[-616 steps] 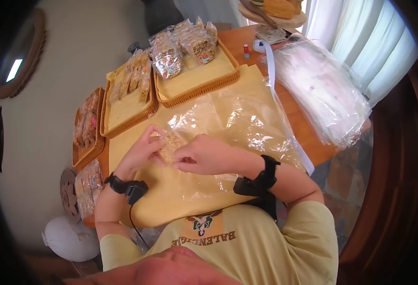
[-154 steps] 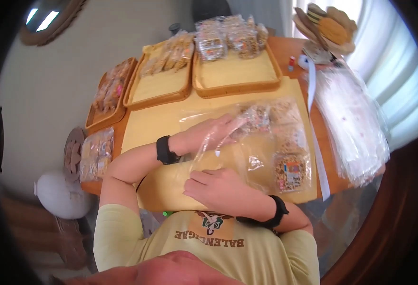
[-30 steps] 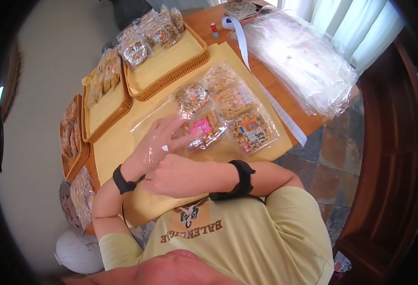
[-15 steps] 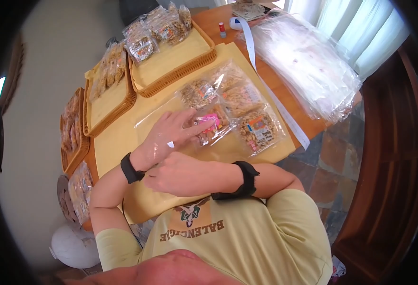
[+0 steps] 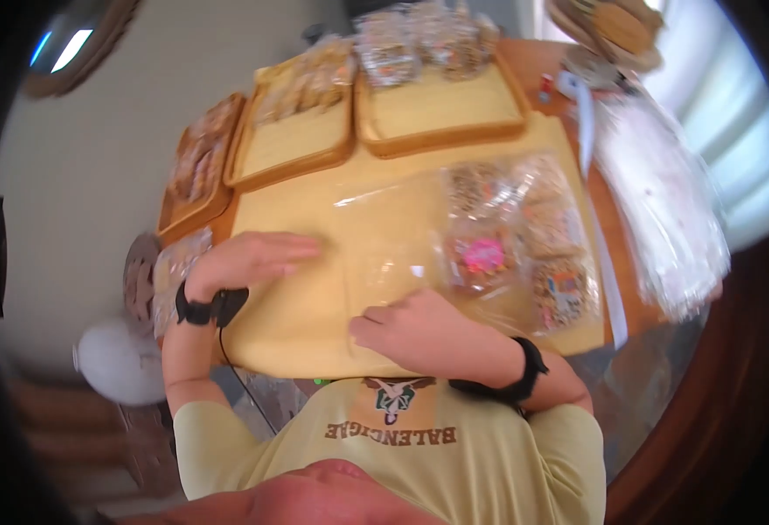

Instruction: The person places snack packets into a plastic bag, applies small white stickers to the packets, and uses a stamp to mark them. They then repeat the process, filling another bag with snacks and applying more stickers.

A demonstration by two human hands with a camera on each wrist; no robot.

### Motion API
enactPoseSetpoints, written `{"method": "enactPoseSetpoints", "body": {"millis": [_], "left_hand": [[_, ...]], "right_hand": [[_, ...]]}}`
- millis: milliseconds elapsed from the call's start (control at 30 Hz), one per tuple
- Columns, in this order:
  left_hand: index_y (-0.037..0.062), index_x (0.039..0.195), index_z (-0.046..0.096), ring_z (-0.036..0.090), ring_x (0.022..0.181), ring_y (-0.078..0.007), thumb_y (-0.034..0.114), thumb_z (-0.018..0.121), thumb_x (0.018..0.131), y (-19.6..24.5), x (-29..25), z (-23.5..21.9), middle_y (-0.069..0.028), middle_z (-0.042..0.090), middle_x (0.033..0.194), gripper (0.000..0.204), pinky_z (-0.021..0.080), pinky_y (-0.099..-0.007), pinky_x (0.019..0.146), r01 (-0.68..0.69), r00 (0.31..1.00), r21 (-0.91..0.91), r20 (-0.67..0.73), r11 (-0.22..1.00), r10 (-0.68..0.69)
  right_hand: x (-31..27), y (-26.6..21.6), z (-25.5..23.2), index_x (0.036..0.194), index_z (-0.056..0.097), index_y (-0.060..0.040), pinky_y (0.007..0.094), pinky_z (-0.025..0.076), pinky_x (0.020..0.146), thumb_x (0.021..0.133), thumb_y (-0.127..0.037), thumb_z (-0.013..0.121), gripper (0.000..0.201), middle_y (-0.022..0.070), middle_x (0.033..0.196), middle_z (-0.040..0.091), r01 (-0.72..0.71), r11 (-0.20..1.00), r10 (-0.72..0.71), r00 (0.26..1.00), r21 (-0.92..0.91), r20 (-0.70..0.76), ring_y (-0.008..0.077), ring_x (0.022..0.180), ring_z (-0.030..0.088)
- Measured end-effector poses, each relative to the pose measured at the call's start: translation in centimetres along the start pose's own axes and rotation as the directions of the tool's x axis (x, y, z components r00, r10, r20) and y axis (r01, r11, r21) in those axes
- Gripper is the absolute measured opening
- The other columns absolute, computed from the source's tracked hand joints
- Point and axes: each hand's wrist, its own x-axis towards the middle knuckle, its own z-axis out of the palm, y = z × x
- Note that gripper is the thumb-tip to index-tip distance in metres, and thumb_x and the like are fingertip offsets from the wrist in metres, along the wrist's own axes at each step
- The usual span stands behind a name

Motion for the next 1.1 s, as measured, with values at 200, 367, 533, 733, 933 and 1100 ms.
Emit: {"method": "enactPoseSetpoints", "body": {"millis": [200,367,533,733,933,1100], "left_hand": [[0.0064,0.086,0.063,0.06,0.074,-0.0308,0.017,0.057,0.077,-10.2,-5.5,-6.3,-0.0146,0.063,0.079,0.015,0.047,-0.0374,0.067,0.75,0.475,-0.07,-0.634,0.657,-0.61],[0.0061,0.084,0.06,0.059,0.081,-0.0338,0.016,0.061,0.075,-19.2,-8.4,-7.9,-0.0156,0.063,0.08,0.014,0.047,-0.0414,0.068,0.886,0.282,-0.048,-0.733,0.461,-0.619],[0.0045,0.097,0.057,0.058,0.088,-0.036,0.017,0.061,0.075,-21.9,-10.1,-8.3,-0.0175,0.062,0.091,0.025,0.047,-0.0418,0.074,0.941,0.166,-0.02,-0.844,0.339,-0.51],[0.003,0.104,0.056,0.056,0.093,-0.0377,0.016,0.054,0.078,-26.6,-11.9,-7.7,-0.0197,0.06,0.098,0.029,0.046,-0.0424,0.08,0.941,0.177,-0.047,-0.774,0.334,-0.608],[0.0017,0.095,0.059,0.057,0.09,-0.0383,0.016,0.048,0.08,-29.6,-12.0,-7.0,-0.0221,0.06,0.093,0.023,0.047,-0.0439,0.077,0.977,0.101,-0.054,-0.735,0.206,-0.67],[0.0019,0.094,0.058,0.058,0.084,-0.0404,0.027,0.051,0.081,-26.9,-14.0,-8.7,-0.0227,0.061,0.088,0.029,0.048,-0.0476,0.07,0.972,0.076,-0.071,-0.808,0.225,-0.584]], "right_hand": [[0.4,-0.1,-0.4,0.075,0.048,-0.0071,0.0307,0.043,0.043,0.073,-0.012,0.053,0.007,0.0053,0.061,0.047,-0.01,1.0,0.01,0.999,0.013,0.047,0.0198,0.051,0.055],[0.4,0.1,-0.6,0.074,0.048,-0.0068,0.0301,0.042,0.042,0.076,-0.013,0.056,0.01,0.0047,0.059,0.046,-0.014,0.999,0.013,1.0,0.038,0.023,0.0187,0.051,0.054],[0.3,0.0,-0.8,0.071,0.054,-0.0091,0.0299,0.042,0.044,0.075,-0.014,0.062,0.01,0.0028,0.059,0.05,-0.059,0.998,0.058,0.998,0.037,0.035,0.0187,0.05,0.053],[0.3,0.1,-1.2,0.071,0.053,-0.0089,0.0293,0.041,0.042,0.074,-0.014,0.062,0.011,0.0024,0.058,0.047,-0.046,0.998,0.045,0.999,0.041,0.026,0.0172,0.049,0.053],[0.5,0.1,-1.2,0.071,0.05,-0.0079,0.0293,0.04,0.041,0.074,-0.014,0.061,0.013,0.0032,0.057,0.044,-0.051,0.996,0.05,0.999,0.069,0.021,0.0167,0.048,0.052],[0.5,0.1,-1.4,0.071,0.05,-0.0077,0.0292,0.04,0.041,0.074,-0.014,0.06,0.012,0.0034,0.058,0.044,-0.061,0.995,0.06,0.998,0.073,0.021,0.0168,0.049,0.052]]}}
